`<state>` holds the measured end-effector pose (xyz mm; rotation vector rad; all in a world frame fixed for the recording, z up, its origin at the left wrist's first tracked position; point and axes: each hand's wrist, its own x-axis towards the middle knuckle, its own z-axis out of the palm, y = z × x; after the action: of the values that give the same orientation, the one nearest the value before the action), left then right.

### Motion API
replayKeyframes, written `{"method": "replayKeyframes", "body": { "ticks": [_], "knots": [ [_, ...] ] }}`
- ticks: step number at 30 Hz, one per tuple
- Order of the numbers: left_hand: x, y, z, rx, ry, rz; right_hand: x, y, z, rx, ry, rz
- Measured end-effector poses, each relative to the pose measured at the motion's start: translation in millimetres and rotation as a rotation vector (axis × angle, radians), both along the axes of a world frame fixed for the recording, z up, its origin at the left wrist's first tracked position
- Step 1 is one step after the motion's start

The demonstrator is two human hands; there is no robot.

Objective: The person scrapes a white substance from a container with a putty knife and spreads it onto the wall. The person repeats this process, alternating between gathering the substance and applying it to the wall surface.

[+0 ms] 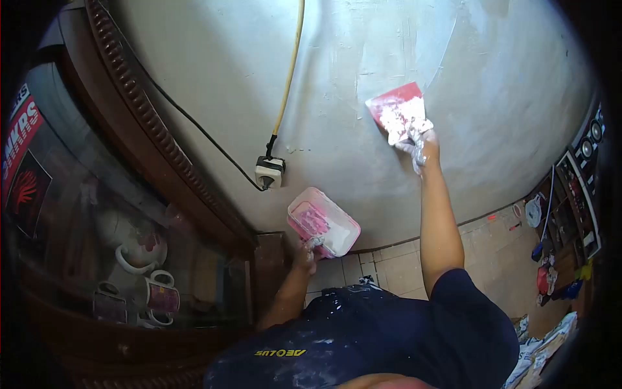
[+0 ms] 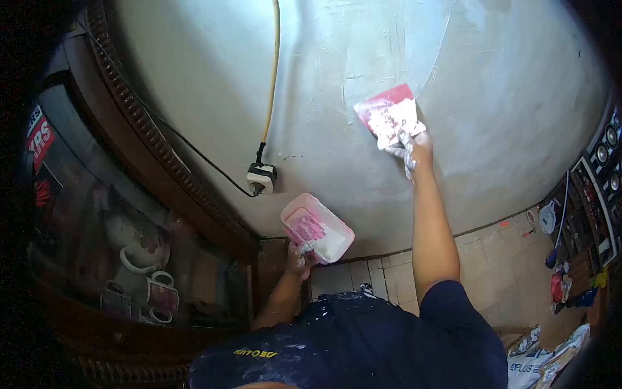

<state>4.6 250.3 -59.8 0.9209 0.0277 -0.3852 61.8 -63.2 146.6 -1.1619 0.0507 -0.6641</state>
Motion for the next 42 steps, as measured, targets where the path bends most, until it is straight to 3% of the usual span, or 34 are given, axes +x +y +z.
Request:
{"method": "replayKeyframes", "body": {
  "ticks": [3,6,8,11,12,13,16,18,22,23,27,30,31,35,37,42],
  "knots": [
    [-9,-9,25,-0.004,0.010,0.061,4,6,49,0.021,-0.182,0.143],
    [-5,-11,16,0.006,0.058,0.028,13,31,102,0.114,-0.292,0.205],
    [-3,-11,15,0.006,0.030,-0.001,36,39,97,0.175,-0.303,0.214],
    [1,-11,4,-0.004,0.005,-0.032,51,48,40,0.121,-0.046,0.078],
    [1,-10,-2,-0.009,0.010,-0.034,50,55,6,0.144,0.007,0.017],
    [1,-9,-4,-0.013,0.011,-0.032,80,36,-61,0.023,0.036,-0.065],
    [-1,-6,-5,0.015,0.013,-0.007,29,60,-113,0.260,0.200,0.029],
    [-4,-3,0,0.031,0.013,-0.003,10,61,-128,0.264,0.198,0.055],
    [-6,-4,9,-0.024,-0.009,0.056,-9,63,-48,0.251,0.034,0.057],
    [-6,-4,11,0.004,-0.008,0.049,-7,58,-9,0.230,-0.152,0.125],
    [-9,-7,20,0.007,0.028,0.032,16,46,124,0.099,-0.380,0.117],
    [-7,-7,14,-0.011,0.004,0.013,43,36,146,0.045,-0.285,0.076],
    [-8,-7,16,-0.010,0.003,0.012,51,34,130,0.048,-0.221,0.061],
    [-10,-2,14,0.028,0.020,0.022,52,31,-35,0.114,0.055,-0.057],
    [-8,0,-2,0.053,0.022,0.055,25,36,-100,0.146,0.278,0.054],
    [-2,2,7,0.091,-0.016,0.028,-51,21,-132,0.177,0.240,0.145]
  ]
}}
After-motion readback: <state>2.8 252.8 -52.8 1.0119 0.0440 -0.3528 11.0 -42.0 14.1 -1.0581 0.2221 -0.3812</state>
